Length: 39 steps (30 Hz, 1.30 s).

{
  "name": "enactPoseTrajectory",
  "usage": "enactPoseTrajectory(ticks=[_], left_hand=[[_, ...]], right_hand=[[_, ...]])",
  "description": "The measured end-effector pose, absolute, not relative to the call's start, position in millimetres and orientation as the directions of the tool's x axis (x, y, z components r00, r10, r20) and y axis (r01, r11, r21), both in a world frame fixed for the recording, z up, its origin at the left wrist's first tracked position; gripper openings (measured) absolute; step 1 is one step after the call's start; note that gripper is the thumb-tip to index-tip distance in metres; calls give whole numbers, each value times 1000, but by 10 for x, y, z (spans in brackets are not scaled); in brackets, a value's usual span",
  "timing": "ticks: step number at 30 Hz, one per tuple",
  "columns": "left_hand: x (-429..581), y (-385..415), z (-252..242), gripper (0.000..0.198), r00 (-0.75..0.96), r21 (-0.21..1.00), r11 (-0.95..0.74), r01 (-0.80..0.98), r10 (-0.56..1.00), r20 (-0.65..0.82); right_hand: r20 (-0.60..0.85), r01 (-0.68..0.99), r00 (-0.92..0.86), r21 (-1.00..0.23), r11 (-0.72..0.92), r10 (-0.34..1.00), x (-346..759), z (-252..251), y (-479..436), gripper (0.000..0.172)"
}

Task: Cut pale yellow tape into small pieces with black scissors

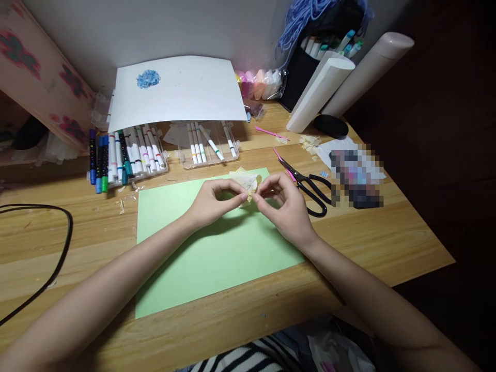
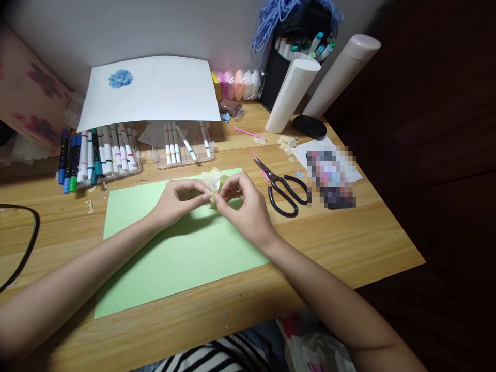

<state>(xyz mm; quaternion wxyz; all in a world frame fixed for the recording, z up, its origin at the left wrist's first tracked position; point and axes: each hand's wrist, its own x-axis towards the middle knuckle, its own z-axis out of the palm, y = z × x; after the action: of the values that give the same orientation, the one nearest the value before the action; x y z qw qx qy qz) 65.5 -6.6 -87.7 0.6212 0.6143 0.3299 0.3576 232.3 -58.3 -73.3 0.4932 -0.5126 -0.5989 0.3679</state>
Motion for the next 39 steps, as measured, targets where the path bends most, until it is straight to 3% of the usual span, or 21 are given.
enactPoseTrajectory(ticks=[5,14,23,30,39], left_hand=[[658,-93,-867,16,535,994,77,-83,845,-20],[674,-114,-807,17,521,989,123,-83,851,-62],[668,-111,-818,18,500,990,122,-66,863,-73],[671,-97,-820,18,498,991,104,-89,866,-46],[693,-120,-822,17,522,994,32,-107,852,29]], right_hand=[[383,499,-88,-782,374,919,2307,-690,-646,15],[418,530,-85,-750,397,904,2331,-663,-649,10],[359,456,-31,-826,333,933,2349,-656,-634,9],[223,307,-22,-926,219,975,2368,-652,-607,6],[151,299,-81,-939,169,985,2352,-660,-597,8]])
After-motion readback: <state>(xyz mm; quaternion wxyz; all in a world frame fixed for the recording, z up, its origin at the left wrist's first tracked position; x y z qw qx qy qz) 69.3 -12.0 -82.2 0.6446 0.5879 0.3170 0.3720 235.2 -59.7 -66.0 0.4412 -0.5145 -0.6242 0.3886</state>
